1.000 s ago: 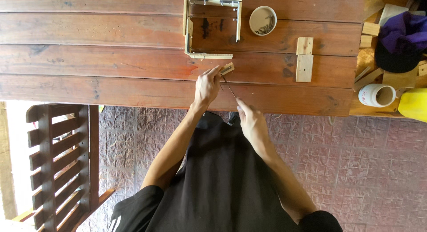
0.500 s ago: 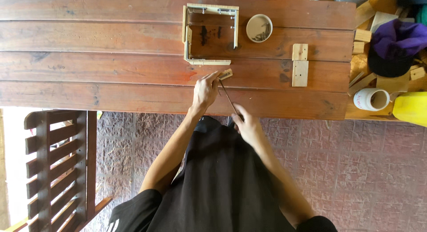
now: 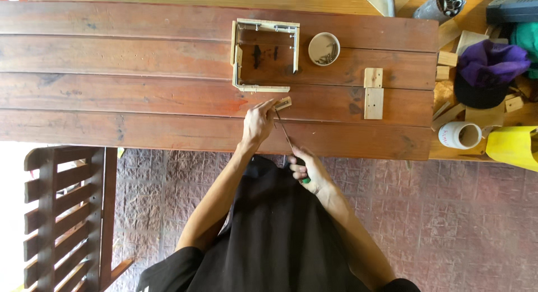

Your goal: The person assembles a small wooden frame by joining pre-drilled wooden pieces with metal brackets and screws. They use a screwdriver to fasten the brackets to the frame, then attach additional wooden blocks to the sides. The work is performed on a wooden table with tools and hardware laid out nearby.

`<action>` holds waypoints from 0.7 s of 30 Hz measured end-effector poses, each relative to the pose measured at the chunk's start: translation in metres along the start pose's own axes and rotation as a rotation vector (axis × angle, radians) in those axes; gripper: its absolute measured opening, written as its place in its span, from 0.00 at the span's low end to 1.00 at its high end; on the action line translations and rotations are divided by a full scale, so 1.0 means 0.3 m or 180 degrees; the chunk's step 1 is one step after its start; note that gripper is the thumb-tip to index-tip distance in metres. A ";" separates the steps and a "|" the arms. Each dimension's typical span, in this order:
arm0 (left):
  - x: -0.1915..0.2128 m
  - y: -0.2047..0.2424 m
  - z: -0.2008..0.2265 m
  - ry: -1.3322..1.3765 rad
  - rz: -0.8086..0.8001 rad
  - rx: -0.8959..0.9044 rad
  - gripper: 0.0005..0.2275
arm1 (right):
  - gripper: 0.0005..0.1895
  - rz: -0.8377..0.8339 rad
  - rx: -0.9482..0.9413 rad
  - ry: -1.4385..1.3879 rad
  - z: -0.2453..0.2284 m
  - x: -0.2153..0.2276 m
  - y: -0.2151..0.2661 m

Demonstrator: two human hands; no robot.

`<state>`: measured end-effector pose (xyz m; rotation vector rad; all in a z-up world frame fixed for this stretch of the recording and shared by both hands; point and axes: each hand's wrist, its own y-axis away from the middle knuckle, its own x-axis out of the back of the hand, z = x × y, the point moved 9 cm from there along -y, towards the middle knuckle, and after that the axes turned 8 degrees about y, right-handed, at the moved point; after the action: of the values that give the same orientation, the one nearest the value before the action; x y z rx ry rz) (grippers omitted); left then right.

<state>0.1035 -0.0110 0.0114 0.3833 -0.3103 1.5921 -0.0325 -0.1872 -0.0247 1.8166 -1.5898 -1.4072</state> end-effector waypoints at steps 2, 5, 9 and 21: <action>-0.014 -0.009 -0.032 -0.0033 -0.0009 0.0079 0.16 | 0.23 0.0042 0.0438 0.0684 0.013 0.045 -0.038; 0.001 -0.010 -0.010 0.0007 0.0019 0.0132 0.15 | 0.29 0.0529 0.1122 0.2671 -0.069 0.022 0.019; 0.012 -0.011 0.019 0.0151 0.0127 0.0044 0.13 | 0.21 0.1425 0.1783 0.5128 -0.195 -0.089 0.130; -0.009 -0.011 -0.033 0.0089 0.0074 0.0096 0.15 | 0.07 -0.0134 0.0000 -0.0234 -0.049 -0.048 0.043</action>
<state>0.1062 -0.0090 0.0012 0.3816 -0.2705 1.6251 -0.0257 -0.1834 -0.0016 1.8282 -1.5957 -1.5090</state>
